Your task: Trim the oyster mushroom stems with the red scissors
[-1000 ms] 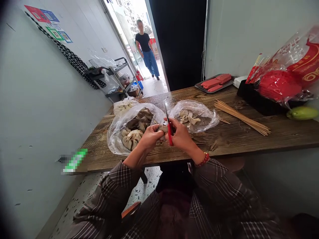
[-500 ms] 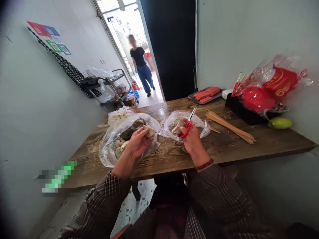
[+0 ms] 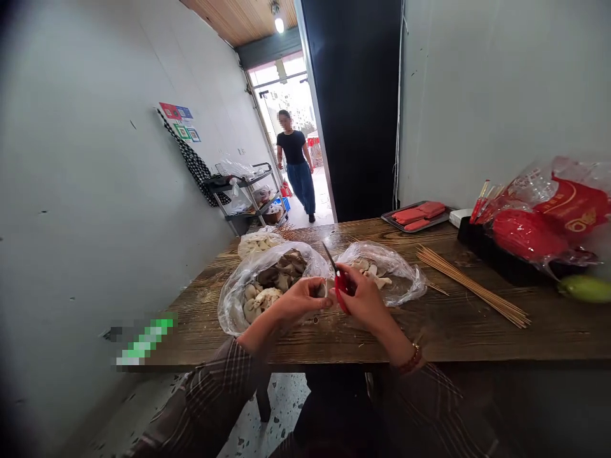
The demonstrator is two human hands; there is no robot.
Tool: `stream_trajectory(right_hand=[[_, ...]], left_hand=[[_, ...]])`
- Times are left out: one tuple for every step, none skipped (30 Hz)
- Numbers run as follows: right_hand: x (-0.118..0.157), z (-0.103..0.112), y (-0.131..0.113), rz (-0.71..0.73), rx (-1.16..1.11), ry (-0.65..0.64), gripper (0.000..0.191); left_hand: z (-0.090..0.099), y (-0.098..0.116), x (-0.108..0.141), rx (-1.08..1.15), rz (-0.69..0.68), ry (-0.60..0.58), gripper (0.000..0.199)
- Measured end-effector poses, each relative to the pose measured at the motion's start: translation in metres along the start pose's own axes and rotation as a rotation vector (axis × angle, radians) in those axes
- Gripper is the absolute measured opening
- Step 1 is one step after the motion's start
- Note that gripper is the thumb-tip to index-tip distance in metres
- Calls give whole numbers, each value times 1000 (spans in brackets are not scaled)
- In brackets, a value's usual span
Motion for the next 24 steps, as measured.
stream_trajectory(right_hand=[[0,3,3,-5,-51,30,57],[1,8,7,-18,-116,74,58],[2,14,13,-39,-182,128,60],[5,21,20,-65,-239,189,62],[8,28,29,-93,-277,244,63],[13,35,40,-122,-299,297,65],[19,42,51,-138,-313,355,65],[25,48,61,-148,-322,411,64],[32,54,71,-165,-329,446,63],[38,58,80,-182,-337,475,62],[43,61,88,-197,-349,490,61],[47,63,93,-209,-360,495,61],[50,64,97,-216,-370,493,61],[52,64,100,-221,-378,485,61],[52,64,101,-223,-382,475,61],[51,64,102,-225,-384,466,61],[50,64,102,-227,-384,458,62],[49,63,102,-228,-381,458,62],[49,63,101,-227,-378,462,61],[48,63,100,-222,-378,471,60],[49,62,98,-215,-379,483,59],[49,62,96,-206,-387,496,58],[49,61,93,-196,-404,507,56],[49,60,91,-189,-426,514,54]], left_hand=[[7,5,-1,-7,-2,24,42],[17,12,-3,-2,-10,68,42],[30,21,-6,28,-37,157,41],[46,31,-9,82,-75,281,41],[63,41,-12,140,-109,406,41],[82,50,-15,188,-145,519,41],[102,59,-16,218,-178,627,38],[121,65,-17,227,-195,728,33],[139,70,-17,232,-195,818,29],[155,73,-15,234,-195,909,26],[169,74,-13,227,-182,1003,23],[181,75,-10,220,-177,1092,20],[189,75,-7,213,-181,1145,16],[196,75,-4,204,-193,1181,12],[200,75,-2,195,-206,1199,8],[203,74,0,186,-217,1205,7],[204,74,3,175,-224,1205,6],[204,74,4,163,-226,1198,7],[204,74,6,149,-225,1189,7],[204,73,6,136,-220,1174,8],[203,73,6,124,-213,1159,9],[202,72,4,108,-206,1141,10],[200,72,1,88,-200,1124,12],[197,71,-3,58,-196,1120,13]])
Point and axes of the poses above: each hand's wrist, its own x-axis away from the middle knuckle, its own z-axis out of the back of the hand, y = z × x, the point moved 2 cm from there along -x, towards the middle knuckle, and after that the axes turned 9 degrees about -z, right-handed, at the moved point
